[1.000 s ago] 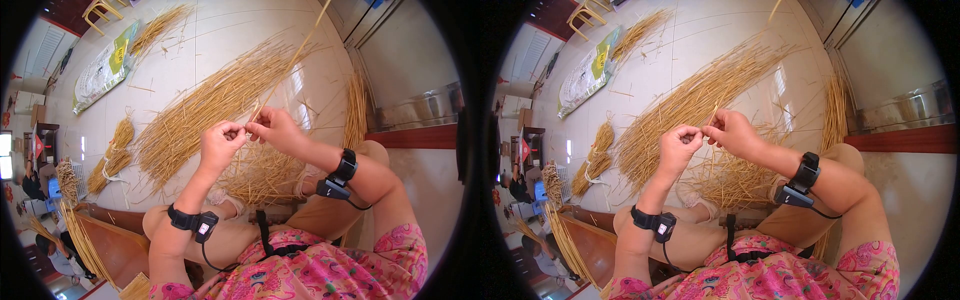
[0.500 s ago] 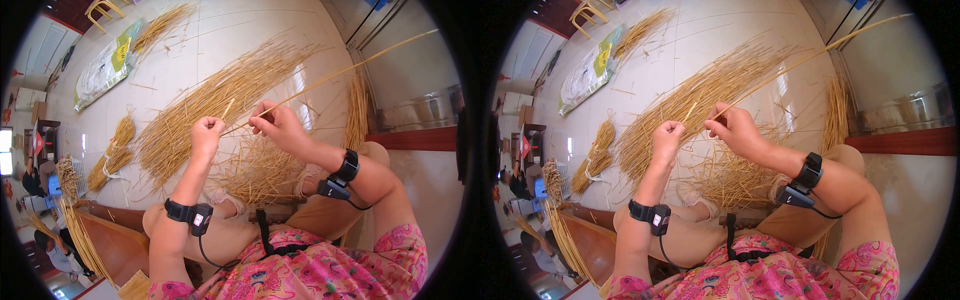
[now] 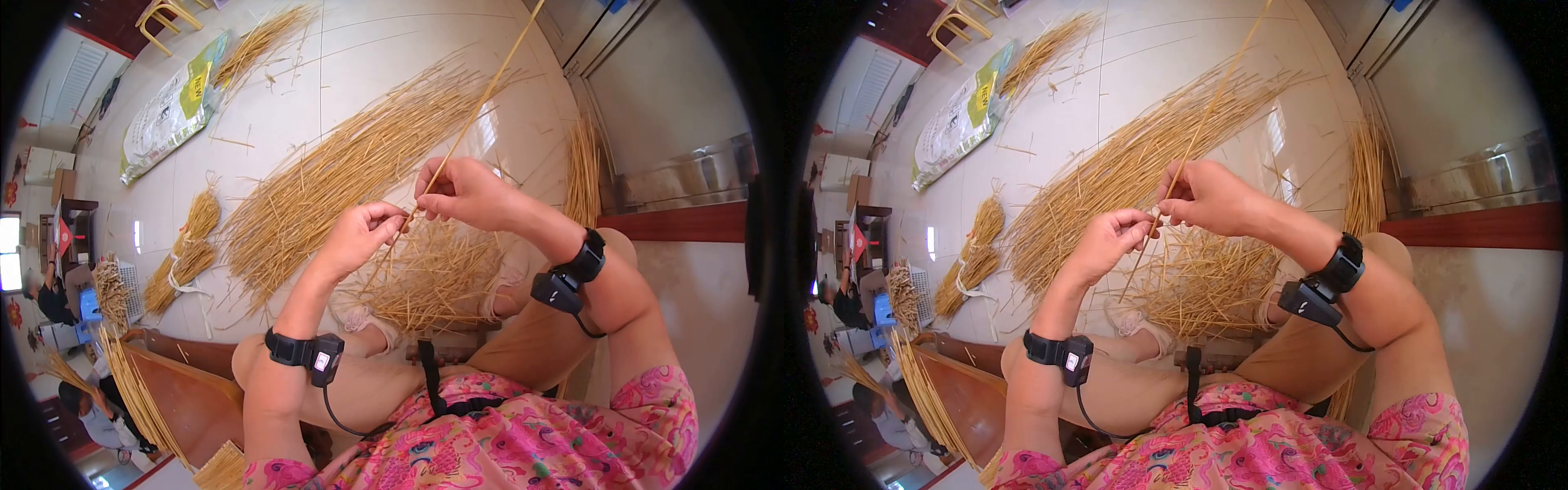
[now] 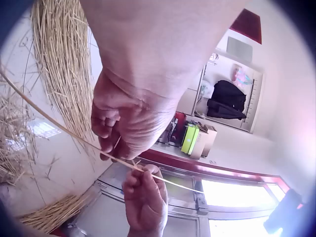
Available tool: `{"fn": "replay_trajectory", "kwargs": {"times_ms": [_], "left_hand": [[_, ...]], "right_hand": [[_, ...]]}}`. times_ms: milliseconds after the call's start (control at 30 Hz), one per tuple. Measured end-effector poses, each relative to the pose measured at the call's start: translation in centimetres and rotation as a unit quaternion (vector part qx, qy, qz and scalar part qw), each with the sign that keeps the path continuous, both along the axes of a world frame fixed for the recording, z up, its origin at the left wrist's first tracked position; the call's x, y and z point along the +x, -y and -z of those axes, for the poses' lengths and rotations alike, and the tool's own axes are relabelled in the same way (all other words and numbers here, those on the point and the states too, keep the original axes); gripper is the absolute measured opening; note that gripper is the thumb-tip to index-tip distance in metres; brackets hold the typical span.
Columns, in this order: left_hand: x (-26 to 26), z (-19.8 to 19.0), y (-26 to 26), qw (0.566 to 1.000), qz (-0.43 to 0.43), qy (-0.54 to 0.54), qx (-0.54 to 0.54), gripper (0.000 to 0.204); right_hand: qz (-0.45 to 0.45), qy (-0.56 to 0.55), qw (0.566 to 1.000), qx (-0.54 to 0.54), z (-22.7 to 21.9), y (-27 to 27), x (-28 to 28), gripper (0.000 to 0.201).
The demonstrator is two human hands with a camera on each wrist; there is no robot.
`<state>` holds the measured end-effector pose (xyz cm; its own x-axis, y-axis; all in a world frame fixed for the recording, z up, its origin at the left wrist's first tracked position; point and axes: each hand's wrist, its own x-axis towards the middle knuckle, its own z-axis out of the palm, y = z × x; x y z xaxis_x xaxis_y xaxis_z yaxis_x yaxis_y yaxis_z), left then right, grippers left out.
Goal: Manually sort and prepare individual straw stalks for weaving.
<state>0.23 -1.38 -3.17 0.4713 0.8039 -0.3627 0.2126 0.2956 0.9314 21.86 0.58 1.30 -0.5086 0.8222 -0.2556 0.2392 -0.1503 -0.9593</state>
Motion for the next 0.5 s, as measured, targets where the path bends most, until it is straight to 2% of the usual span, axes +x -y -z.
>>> {"fn": "replay_trajectory", "kwargs": {"times_ms": [67, 500], "left_hand": [[0.43, -1.6, -0.05, 0.997, -0.015, 0.05, -0.053, 0.017], [0.85, -1.28, 0.34, 0.995, -0.066, 0.067, -0.044, 0.011]], "right_hand": [[0.001, -0.006, 1.0, -0.005, 0.12, 0.09, -0.1, 0.008], [0.027, -0.03, 0.998, -0.038, 0.88, 0.61, -0.98, 0.006]]}}
